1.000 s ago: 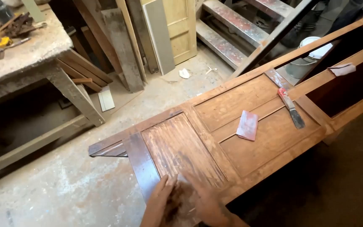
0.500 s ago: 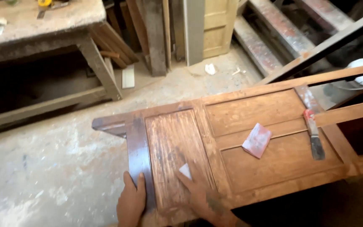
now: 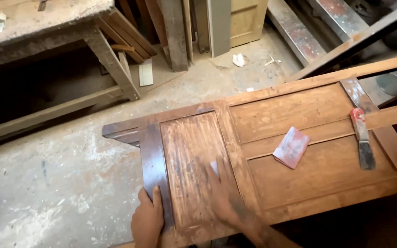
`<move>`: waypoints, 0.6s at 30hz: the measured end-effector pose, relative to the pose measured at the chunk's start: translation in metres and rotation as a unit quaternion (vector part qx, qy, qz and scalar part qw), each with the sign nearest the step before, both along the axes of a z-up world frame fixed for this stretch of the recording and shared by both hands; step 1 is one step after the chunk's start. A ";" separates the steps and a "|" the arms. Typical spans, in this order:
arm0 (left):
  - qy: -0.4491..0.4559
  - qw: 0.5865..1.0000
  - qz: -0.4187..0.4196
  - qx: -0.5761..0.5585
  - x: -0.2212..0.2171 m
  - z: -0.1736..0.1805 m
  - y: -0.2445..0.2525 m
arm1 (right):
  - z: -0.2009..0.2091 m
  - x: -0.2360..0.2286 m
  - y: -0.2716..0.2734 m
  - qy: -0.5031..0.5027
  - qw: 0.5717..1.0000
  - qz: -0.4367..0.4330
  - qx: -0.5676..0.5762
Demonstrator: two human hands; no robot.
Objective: Sanding and scraping a wooden cabinet panel to prepare it for finishing
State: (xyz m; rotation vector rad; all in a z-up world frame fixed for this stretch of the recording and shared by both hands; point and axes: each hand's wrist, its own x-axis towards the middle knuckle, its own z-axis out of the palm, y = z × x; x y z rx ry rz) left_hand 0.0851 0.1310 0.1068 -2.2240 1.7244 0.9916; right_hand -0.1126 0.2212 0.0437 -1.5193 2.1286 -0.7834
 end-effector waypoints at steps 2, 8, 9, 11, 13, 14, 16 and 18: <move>0.007 1.000 -0.008 -0.011 -0.002 -0.012 -0.006 | -0.028 -0.027 -0.056 0.134 0.986 -0.022 -0.094; 0.005 1.000 -0.016 -0.007 0.004 -0.020 -0.017 | 0.038 -0.006 -0.017 0.061 0.997 0.043 -0.007; 0.001 1.000 -0.011 0.004 0.006 -0.020 -0.016 | 0.056 0.006 0.006 -0.011 0.998 0.051 0.041; 0.003 1.000 -0.008 0.001 0.008 -0.021 -0.015 | 0.029 0.004 0.001 0.005 0.998 0.045 0.042; 0.006 1.000 -0.011 -0.005 0.009 -0.022 -0.014 | 0.033 -0.005 -0.028 0.023 0.998 0.034 0.039; 0.013 1.000 -0.009 -0.005 0.009 -0.022 -0.014 | 0.049 -0.014 -0.054 -0.014 0.996 0.028 0.088; 0.017 1.000 -0.007 0.004 0.010 -0.017 -0.009 | 0.065 -0.025 -0.078 -0.054 0.988 0.023 0.144; 0.013 1.000 -0.009 0.011 0.008 -0.019 -0.017 | 0.053 -0.034 -0.090 0.007 0.994 0.063 0.094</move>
